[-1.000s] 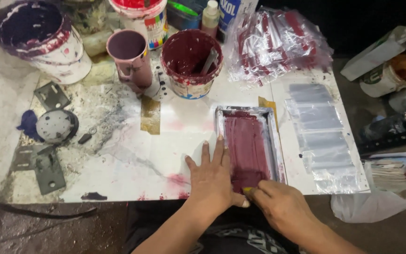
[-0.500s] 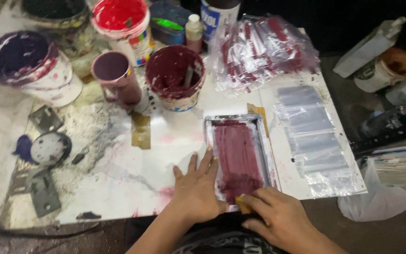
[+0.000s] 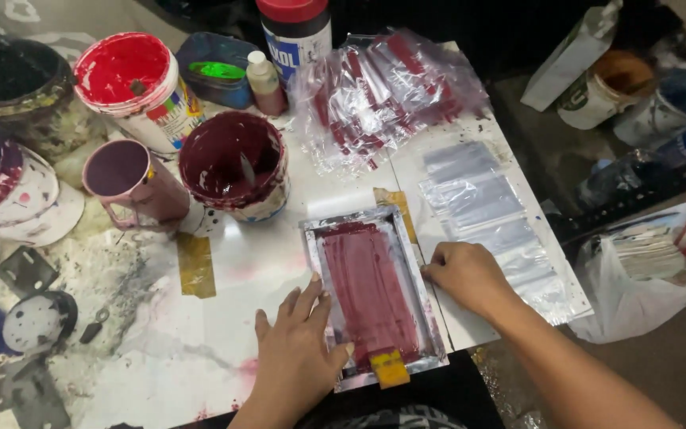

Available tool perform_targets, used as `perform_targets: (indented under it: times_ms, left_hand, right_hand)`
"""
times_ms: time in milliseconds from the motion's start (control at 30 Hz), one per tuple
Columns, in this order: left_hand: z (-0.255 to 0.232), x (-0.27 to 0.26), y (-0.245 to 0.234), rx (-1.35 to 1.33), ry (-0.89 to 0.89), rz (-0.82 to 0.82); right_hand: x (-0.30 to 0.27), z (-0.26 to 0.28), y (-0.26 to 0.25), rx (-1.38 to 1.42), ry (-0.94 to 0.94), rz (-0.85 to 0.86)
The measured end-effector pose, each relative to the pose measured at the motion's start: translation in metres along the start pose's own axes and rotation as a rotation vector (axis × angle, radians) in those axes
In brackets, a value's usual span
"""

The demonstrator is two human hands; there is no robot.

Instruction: The person smooths a plastic sheet on a table, then pours red paint from a bucket into a rectangular metal tray. They use a yellow squeegee to spread the paint evenly across the tray's surface.

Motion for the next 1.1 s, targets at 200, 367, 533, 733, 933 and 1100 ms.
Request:
perform_targets:
  times_ms: [200,367,533,733,933,1100]
  left_hand:
    - [0.011,0.005,0.011,0.041,0.069,-0.162]
    - [0.015,0.006,0.009,-0.007,0.115,-0.309]
    - [0.021,0.004,-0.005,-0.042,0.128,-0.691]
    - [0.03,0.019,-0.007,-0.32,-0.36,-0.145]
    - [0.025,0.026,0.003,-0.382,-0.371,-0.032]
    - [0.022,0.031,0.01,-0.384,-0.272,-0.126]
  right_hand:
    - [-0.003,0.005,0.002,-0.1,0.076,0.042]
    - [0.001,0.004,0.002,-0.111,0.065,0.016]
    - [0.001,0.006,0.003,-0.166,0.098,0.048]
    - [0.0,0.007,0.002,-0.177,0.107,0.046]
    - [0.0,0.008,0.002,-0.203,0.127,0.046]
    - [0.012,-0.001,0.008,-0.19,0.084,0.017]
Point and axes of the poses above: each hand's wrist, its own x-axis towards the middle knuckle, its own y-axis out of the palm, z = x × y, the point moved 6 cm from there along x, towards the middle knuckle, and after that the axes turned 14 degrees about y, right-handed, at the moved point
